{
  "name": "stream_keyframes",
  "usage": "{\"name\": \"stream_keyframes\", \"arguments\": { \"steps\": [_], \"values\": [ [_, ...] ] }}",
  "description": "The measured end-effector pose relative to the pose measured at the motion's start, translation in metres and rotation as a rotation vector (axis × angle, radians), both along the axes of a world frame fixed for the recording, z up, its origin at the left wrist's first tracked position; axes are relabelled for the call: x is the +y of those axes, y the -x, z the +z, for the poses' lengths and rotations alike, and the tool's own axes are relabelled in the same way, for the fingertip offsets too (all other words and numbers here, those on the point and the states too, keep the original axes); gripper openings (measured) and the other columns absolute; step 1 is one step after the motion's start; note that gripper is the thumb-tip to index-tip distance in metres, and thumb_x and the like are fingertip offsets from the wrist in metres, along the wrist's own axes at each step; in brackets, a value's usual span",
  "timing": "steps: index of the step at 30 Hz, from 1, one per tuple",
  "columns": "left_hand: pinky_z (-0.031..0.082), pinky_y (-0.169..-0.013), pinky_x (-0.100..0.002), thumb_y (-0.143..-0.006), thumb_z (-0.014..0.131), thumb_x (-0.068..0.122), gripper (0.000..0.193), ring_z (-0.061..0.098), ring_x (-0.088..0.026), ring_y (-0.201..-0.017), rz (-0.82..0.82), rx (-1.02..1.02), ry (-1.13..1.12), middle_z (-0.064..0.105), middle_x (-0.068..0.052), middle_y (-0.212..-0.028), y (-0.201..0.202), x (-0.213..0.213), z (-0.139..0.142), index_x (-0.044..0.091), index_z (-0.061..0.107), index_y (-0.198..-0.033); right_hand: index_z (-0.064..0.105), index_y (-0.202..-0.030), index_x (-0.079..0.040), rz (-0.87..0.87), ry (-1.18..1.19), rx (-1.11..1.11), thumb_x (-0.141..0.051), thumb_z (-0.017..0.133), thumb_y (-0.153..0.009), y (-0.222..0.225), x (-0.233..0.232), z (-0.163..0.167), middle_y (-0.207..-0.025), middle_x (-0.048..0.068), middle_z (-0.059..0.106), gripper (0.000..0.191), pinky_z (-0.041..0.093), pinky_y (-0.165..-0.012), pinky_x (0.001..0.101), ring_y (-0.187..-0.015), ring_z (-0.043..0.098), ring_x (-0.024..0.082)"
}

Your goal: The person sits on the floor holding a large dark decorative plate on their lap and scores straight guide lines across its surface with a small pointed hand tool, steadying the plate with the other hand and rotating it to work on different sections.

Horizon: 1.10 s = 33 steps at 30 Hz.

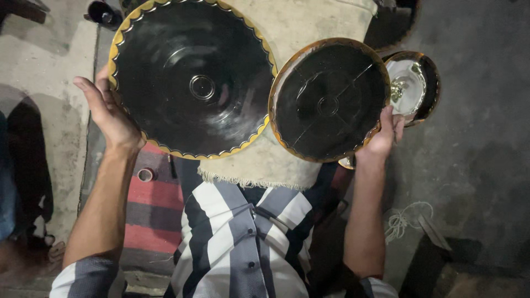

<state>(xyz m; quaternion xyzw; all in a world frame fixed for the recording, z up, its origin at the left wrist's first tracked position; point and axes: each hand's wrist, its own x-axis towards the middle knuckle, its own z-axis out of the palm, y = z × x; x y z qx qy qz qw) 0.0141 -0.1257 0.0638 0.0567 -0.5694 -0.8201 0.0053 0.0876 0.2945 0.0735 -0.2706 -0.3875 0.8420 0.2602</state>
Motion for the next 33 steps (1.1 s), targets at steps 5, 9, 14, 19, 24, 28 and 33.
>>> {"name": "stream_keyframes", "arguments": {
  "steps": [5,9,14,19,24,28,33],
  "values": [
    [0.045,-0.124,-0.041,-0.112,0.042,0.057,0.064,0.058,-0.022,-0.138,-0.027,0.044,-0.047,0.061,-0.010,-0.146,0.001,0.004,-0.005,0.005,0.055,-0.146,0.049,-0.141,-0.010,-0.003,-0.152,-0.109,-0.009,0.068,-0.099,-0.005,0.012,-0.018,-0.137,0.012,0.062,0.046,0.058,-0.107,0.0511,-0.122,0.066,0.028],
    [0.053,-0.109,-0.040,-0.111,0.049,0.045,0.050,0.066,-0.022,-0.120,0.051,-0.020,-0.063,0.066,-0.011,-0.133,-0.002,0.002,-0.005,0.004,0.057,-0.138,0.050,-0.140,-0.002,0.135,-0.099,0.015,-0.022,0.068,-0.104,-0.032,0.035,-0.033,-0.136,0.014,0.060,0.044,0.056,-0.110,0.0504,-0.127,0.061,0.032],
    [0.051,-0.110,-0.035,-0.114,0.050,0.038,0.045,0.064,-0.018,-0.120,0.063,0.037,-0.088,0.067,-0.010,-0.133,-0.009,0.003,-0.014,0.001,0.059,-0.138,0.047,-0.153,0.002,0.205,-0.288,-0.008,-0.043,0.068,-0.111,-0.132,0.091,-0.037,-0.141,0.008,0.055,0.065,0.048,-0.118,0.0474,-0.135,0.051,0.027],
    [0.049,-0.105,-0.032,-0.118,0.051,0.035,0.042,0.060,-0.014,-0.115,0.034,-0.011,0.033,0.064,-0.006,-0.126,-0.011,0.032,-0.033,-0.002,0.060,-0.138,0.052,-0.150,-0.001,-0.133,-0.143,-0.117,-0.039,0.070,-0.098,-0.224,0.111,-0.056,-0.148,0.014,0.058,0.067,0.053,-0.117,0.0485,-0.135,0.060,0.032],
    [0.049,-0.105,-0.029,-0.114,0.050,0.031,0.041,0.061,-0.012,-0.116,-0.103,-0.044,0.063,0.068,-0.006,-0.127,-0.016,0.084,-0.042,-0.001,0.062,-0.137,0.050,-0.148,-0.001,-0.381,-0.191,-0.372,-0.033,0.071,-0.099,-0.276,0.085,-0.072,-0.142,0.017,0.058,0.062,0.054,-0.110,0.0477,-0.128,0.061,0.033],
    [0.047,-0.108,-0.030,-0.115,0.050,0.020,0.035,0.060,-0.014,-0.123,-0.126,0.124,0.411,0.066,-0.009,-0.133,-0.022,0.100,-0.040,-0.002,0.058,-0.141,0.048,-0.146,-0.001,-0.456,-0.218,-0.535,-0.029,0.071,-0.100,-0.273,0.074,-0.081,-0.137,0.019,0.058,0.058,0.055,-0.105,0.0470,-0.122,0.062,0.034],
    [0.043,-0.119,-0.033,-0.113,0.048,0.008,0.037,0.057,-0.018,-0.138,-0.091,0.120,0.604,0.063,-0.016,-0.146,-0.040,0.107,-0.035,-0.003,0.052,-0.149,0.046,-0.143,-0.001,-0.462,-0.222,-0.723,-0.023,0.072,-0.101,-0.254,0.064,-0.088,-0.130,0.022,0.058,0.054,0.056,-0.098,0.0461,-0.115,0.063,0.035]
  ]
}}
